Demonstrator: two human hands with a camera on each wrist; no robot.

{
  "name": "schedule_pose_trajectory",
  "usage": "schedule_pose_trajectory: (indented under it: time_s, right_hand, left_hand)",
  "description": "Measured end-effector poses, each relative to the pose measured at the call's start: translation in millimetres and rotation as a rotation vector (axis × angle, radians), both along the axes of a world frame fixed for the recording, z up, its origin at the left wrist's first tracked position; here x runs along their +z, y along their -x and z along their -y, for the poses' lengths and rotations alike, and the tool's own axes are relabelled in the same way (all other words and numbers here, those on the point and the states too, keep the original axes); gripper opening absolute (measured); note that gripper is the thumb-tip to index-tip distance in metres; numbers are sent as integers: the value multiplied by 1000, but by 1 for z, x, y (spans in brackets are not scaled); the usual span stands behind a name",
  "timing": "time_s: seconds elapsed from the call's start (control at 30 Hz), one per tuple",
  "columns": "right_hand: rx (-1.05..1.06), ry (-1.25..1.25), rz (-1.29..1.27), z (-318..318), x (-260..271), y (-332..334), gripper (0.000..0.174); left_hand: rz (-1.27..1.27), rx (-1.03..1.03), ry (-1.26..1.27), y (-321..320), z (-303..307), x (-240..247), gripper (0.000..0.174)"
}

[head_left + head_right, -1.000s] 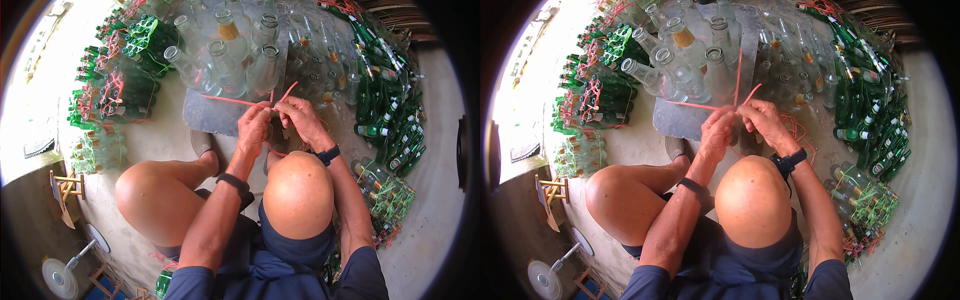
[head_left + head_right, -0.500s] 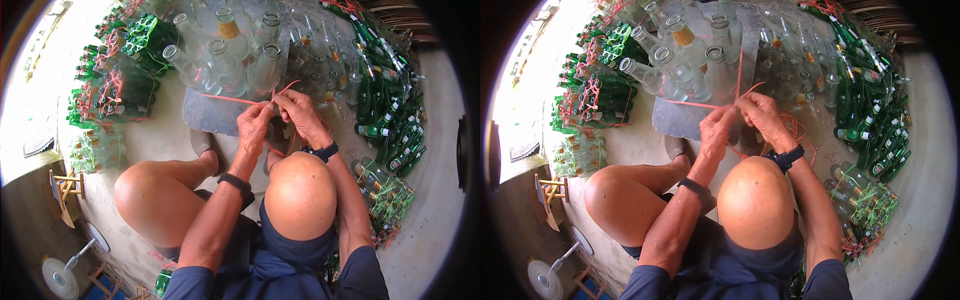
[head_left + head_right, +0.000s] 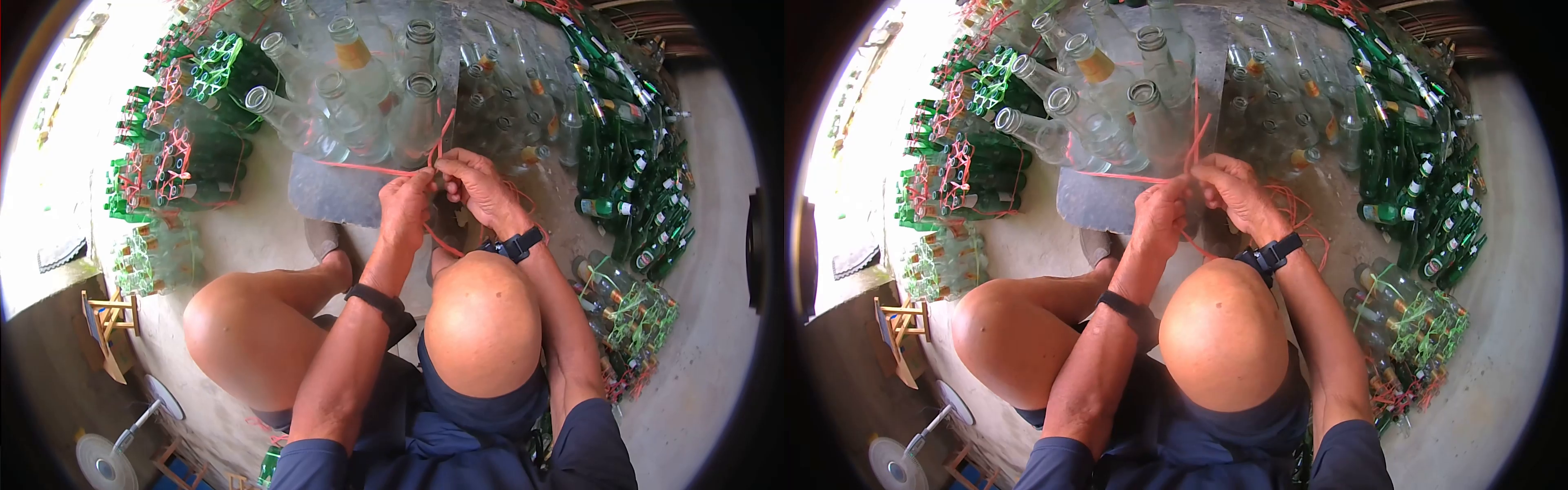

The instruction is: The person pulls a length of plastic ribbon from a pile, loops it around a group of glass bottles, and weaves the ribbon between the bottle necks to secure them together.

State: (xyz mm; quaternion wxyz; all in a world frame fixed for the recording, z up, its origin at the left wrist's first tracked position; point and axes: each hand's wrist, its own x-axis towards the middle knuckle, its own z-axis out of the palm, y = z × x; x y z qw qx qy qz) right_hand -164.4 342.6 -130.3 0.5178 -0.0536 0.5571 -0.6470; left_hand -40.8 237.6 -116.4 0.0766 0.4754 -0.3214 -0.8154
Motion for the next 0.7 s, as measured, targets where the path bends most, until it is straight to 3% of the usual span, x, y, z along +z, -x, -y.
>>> schedule_pose_trajectory:
  time_s: [0.23,0.5,0.7]
  right_hand:
    - [51,35,-61,0,6,-1,14]
    - [289,-89,-451,-1,10,-5,22]
    - [253,-95,-689,-8,9,-11,19]
  left_hand:
    - [71,15,-40,9,7,0,19]
    - [101,-97,7,4,12,12,20]
    - [80,-149,57,-3,16,4,23]
